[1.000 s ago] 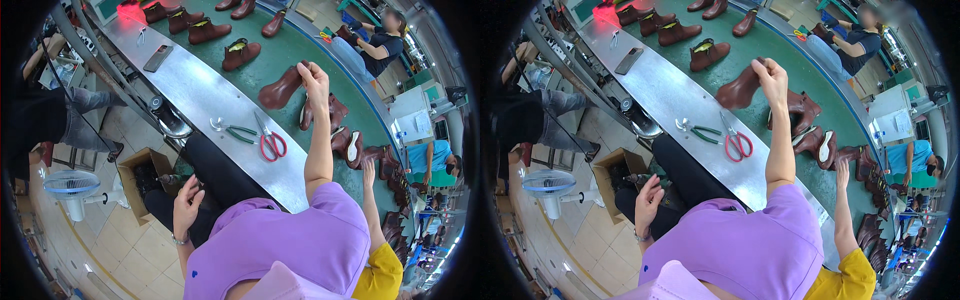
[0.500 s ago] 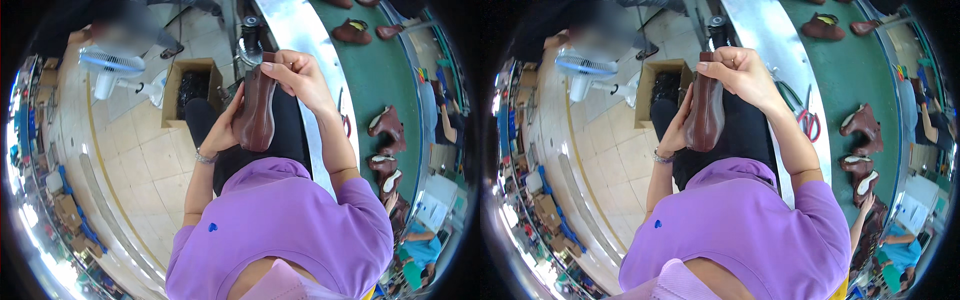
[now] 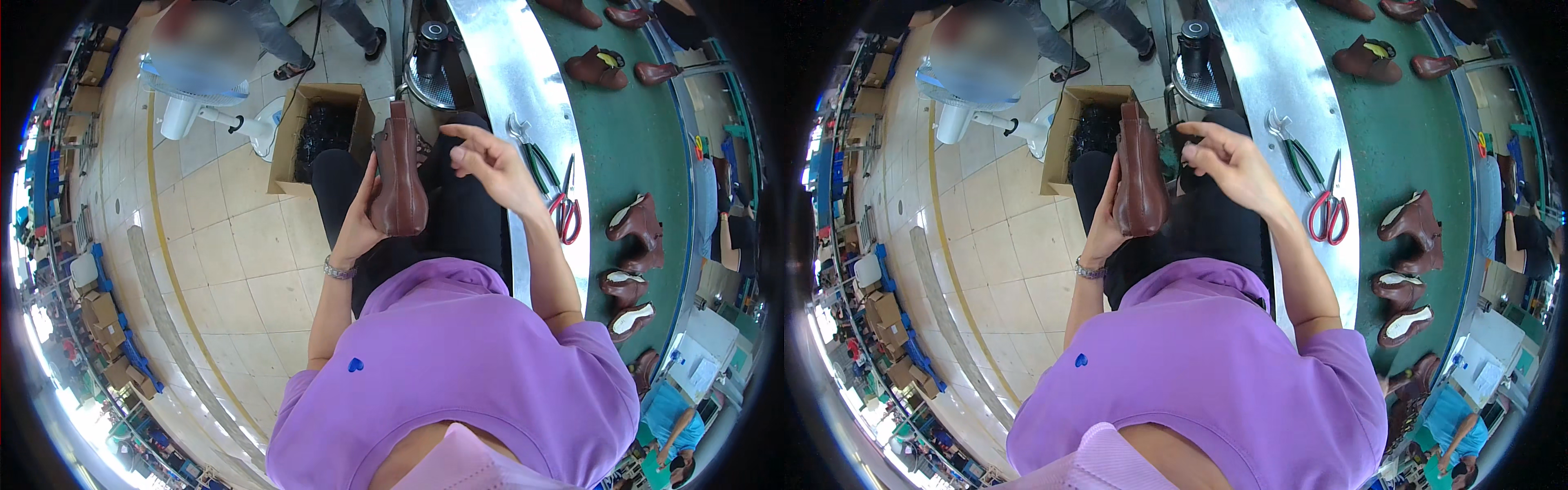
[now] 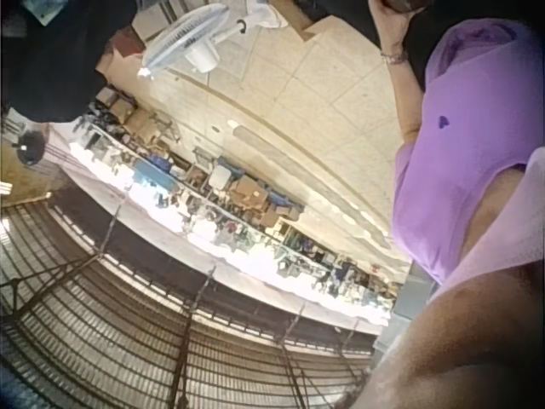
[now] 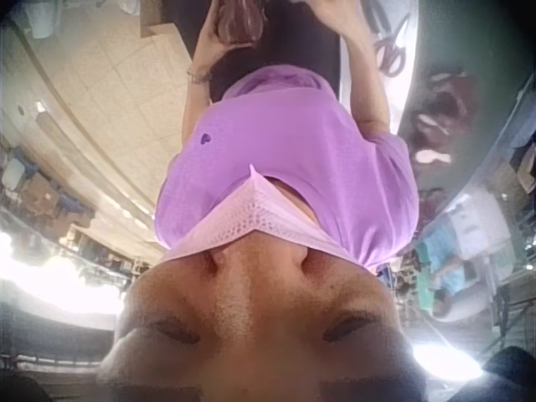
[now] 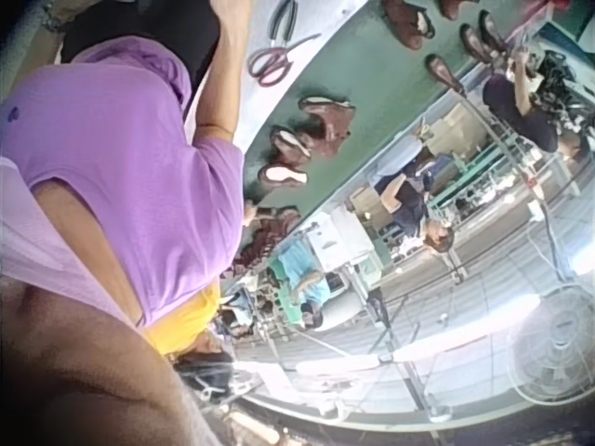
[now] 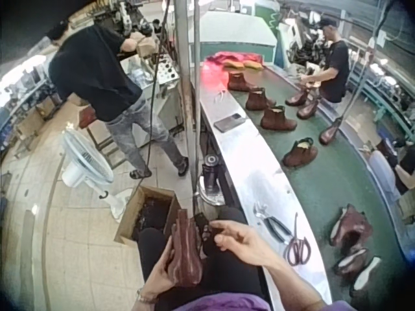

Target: The person processes shoes along an assembly line, using scissors, pliers, and a hand tool to trim threads, remove fasteners, and smooth the sole edges before placing the shoes onto the conveyor belt.

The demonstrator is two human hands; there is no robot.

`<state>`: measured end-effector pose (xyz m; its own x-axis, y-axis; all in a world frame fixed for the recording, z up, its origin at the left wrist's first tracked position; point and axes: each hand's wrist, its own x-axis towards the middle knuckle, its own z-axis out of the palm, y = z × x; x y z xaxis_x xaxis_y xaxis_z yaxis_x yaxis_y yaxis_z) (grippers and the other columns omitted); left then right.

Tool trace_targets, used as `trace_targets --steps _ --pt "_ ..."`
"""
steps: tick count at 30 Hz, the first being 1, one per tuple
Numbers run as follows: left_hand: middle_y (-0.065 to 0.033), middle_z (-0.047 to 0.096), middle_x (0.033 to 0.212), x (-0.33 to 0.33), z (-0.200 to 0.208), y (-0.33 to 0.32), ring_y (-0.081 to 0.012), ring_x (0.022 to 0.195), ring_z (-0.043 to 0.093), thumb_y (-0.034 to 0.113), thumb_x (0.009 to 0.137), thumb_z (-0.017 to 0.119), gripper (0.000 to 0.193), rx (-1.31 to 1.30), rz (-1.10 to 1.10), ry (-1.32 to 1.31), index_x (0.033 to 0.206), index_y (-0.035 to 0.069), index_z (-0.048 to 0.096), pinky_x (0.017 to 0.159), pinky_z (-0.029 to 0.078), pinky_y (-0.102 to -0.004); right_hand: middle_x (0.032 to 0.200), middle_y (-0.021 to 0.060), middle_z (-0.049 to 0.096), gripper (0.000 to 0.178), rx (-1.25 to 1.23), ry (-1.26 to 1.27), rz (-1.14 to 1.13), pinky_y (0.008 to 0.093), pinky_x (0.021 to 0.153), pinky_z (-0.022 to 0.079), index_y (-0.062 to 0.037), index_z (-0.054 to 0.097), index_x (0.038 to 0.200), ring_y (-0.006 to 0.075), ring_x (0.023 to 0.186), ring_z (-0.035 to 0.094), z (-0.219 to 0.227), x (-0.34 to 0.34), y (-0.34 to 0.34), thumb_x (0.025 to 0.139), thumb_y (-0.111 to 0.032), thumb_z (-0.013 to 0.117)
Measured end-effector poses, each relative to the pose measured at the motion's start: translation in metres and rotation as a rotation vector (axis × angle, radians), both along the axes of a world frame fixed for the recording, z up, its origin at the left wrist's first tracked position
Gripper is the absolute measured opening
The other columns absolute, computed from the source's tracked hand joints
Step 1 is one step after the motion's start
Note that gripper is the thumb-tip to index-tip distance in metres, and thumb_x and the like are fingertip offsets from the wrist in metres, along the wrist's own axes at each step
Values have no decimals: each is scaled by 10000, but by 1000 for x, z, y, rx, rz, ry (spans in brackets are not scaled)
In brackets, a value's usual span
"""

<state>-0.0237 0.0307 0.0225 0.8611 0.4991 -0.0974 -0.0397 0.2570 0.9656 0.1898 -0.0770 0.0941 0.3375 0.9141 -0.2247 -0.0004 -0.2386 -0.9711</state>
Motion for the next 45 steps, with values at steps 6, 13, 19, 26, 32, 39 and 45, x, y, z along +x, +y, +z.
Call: trace_targets --steps 6,13,19,26,32,39,45 --pt "-86 361 1359 5 -15 -15 -172 1214 401 -13 567 813 1159 -42 -130 71 1454 167 89 1010 338 -294 1250 90 470 715 108 8 15 310 941 389 -131 242 1422 178 1115 456 -19 -19 -3 820 -84 625" --pt "-98 291 1422 -1 -12 -22 -180 1276 322 42 583 818 1117 -164 -319 165 1449 129 118 1050 268 -313 1133 172 559 802 -109 -176 -19 356 881 439 -159 302 1400 257 966 560 -44 -26 -19 730 -236 736" --pt "-151 454 1276 15 43 -33 -279 1170 459 266 643 799 706 371 -72 281 1235 31 492 975 353 -333 1087 146 564 596 -166 -579 3 318 851 434 -208 506 1277 274 959 531 -30 -33 -30 722 -203 722" --pt "-108 598 1032 8 28 -56 -268 995 567 225 722 715 408 552 160 256 1057 36 580 880 433 -348 1145 126 541 398 304 -887 206 421 899 416 -142 676 953 346 1122 467 -30 -14 -29 572 -183 783" --pt "-91 599 973 6 18 -81 -264 914 568 188 745 658 312 970 307 242 1002 26 588 795 480 -359 974 45 564 303 336 -788 330 349 781 466 -105 663 917 269 961 501 -39 -29 -43 625 -111 741" --pt "-87 605 943 9 19 -89 -262 898 570 162 729 653 249 1004 336 269 931 23 606 776 484 -354 980 55 538 277 273 -782 282 363 779 463 -111 665 912 292 961 490 -35 -38 -50 643 -94 730" --pt "-98 606 948 20 15 -77 -267 870 583 175 771 633 245 960 387 278 969 33 600 765 478 -352 978 21 587 204 248 -852 384 382 821 423 -125 677 889 254 981 492 -31 -16 -22 686 -117 702"
